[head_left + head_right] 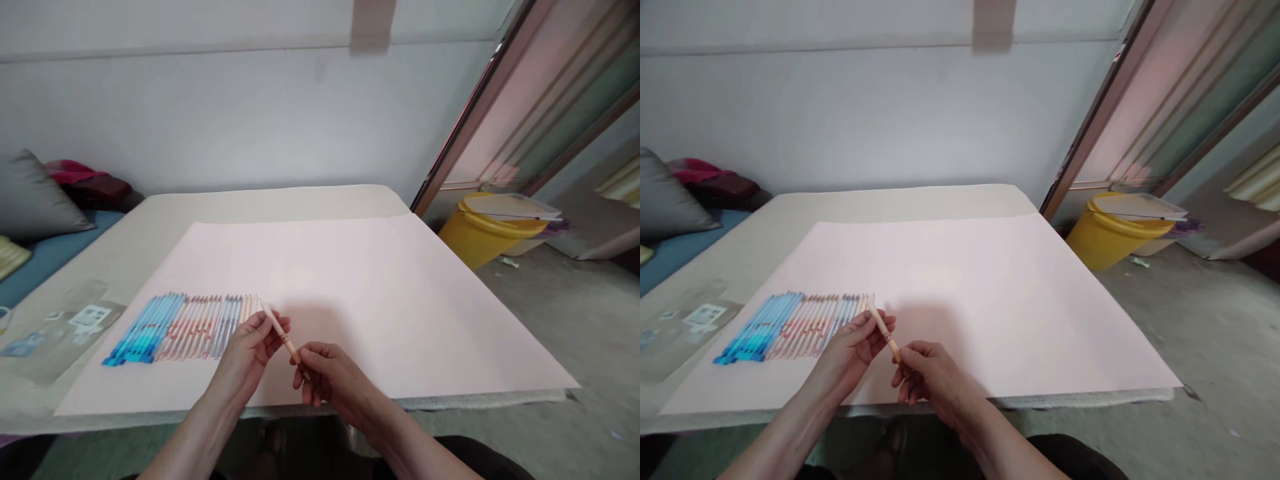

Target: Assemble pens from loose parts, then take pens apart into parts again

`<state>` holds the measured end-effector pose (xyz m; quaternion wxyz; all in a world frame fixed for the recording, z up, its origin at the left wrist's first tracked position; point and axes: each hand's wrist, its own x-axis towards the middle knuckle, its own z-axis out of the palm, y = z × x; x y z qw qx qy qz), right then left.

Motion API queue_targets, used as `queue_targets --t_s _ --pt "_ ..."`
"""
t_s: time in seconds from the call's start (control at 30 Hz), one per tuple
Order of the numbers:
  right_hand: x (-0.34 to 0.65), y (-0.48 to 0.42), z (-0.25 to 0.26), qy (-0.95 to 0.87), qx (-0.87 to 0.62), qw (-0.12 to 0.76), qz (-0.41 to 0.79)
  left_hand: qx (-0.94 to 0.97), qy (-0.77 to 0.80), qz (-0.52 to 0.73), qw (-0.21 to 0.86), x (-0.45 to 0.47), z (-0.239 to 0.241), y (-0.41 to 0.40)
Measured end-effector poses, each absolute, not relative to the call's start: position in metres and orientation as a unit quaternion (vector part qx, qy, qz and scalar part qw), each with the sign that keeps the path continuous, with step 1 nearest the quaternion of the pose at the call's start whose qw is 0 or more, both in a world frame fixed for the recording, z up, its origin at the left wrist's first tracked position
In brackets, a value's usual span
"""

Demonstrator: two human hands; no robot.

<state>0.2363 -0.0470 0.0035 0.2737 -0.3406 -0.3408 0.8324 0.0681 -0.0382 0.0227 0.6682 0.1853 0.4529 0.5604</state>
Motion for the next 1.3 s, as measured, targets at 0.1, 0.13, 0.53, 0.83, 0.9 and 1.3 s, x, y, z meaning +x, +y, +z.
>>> queue_targets --t_s 0.1,0.13,0.53,0.83,0.9,1.3 --pt "0.234 -0.049 0.005 -0.332 -0.318 0.287 0.84 0.192 0.437 0.552 0.684 0.072 0.021 -0.041" --pt "0.233 -0.05 0.005 -0.327 -0.31 0.296 0.842 0.196 0.433 0.545 0.691 0.075 0.02 -0.042" --pt "0.23 -0.054 0.017 -0.308 -0.294 0.283 0.86 0.181 0.425 0.548 0.698 0.085 0.024 -0.05" --pt "0.224 -0.059 0.008 -0.409 -0.375 0.291 0.779 0.186 0.474 0.589 0.628 0.087 0.016 -0.053" --pt "0.223 -0.059 0.007 -0.41 -0.382 0.29 0.776 0.186 0.481 0.589 0.623 0.087 0.016 -0.053" --pt "0.228 -0.055 0.009 -0.272 -0.273 0.296 0.874 0.192 0.41 0.502 0.737 0.091 0.019 -0.056"
